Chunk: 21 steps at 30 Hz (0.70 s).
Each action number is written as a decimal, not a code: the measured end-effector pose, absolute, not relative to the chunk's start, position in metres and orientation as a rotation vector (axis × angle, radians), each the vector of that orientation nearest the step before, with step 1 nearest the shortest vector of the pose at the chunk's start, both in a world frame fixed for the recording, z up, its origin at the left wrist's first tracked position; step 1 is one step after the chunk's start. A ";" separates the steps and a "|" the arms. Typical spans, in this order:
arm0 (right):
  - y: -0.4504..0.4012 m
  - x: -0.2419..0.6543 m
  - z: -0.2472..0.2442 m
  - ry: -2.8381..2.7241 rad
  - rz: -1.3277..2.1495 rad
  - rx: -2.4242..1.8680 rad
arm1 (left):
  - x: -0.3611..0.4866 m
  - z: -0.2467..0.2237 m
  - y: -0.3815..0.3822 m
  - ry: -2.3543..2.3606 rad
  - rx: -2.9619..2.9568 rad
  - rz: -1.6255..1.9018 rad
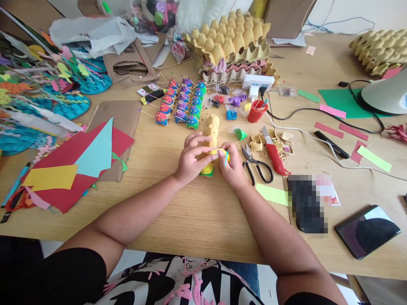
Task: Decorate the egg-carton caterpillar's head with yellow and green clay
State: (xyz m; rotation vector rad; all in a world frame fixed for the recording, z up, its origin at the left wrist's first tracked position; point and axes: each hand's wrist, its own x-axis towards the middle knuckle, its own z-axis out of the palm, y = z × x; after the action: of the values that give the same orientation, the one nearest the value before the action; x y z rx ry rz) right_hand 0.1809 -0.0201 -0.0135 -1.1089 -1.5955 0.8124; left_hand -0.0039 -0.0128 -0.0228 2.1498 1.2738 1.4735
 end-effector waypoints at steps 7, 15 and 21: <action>-0.022 0.179 -0.013 -1.503 0.844 -1.097 | -0.003 -0.021 -0.013 1.200 2.149 1.576; -0.019 0.177 -0.015 -1.240 0.948 -1.102 | 0.000 -0.022 -0.012 1.180 1.911 1.560; -0.018 0.178 -0.016 -1.266 0.885 -1.089 | 0.000 -0.033 0.001 1.192 1.316 1.634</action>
State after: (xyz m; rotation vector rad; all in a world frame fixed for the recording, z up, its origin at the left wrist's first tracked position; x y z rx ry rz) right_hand 0.1779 -0.0182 -0.0163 -1.0888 -1.2659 0.8845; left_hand 0.0001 0.0007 -0.0330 1.3164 1.1915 1.6337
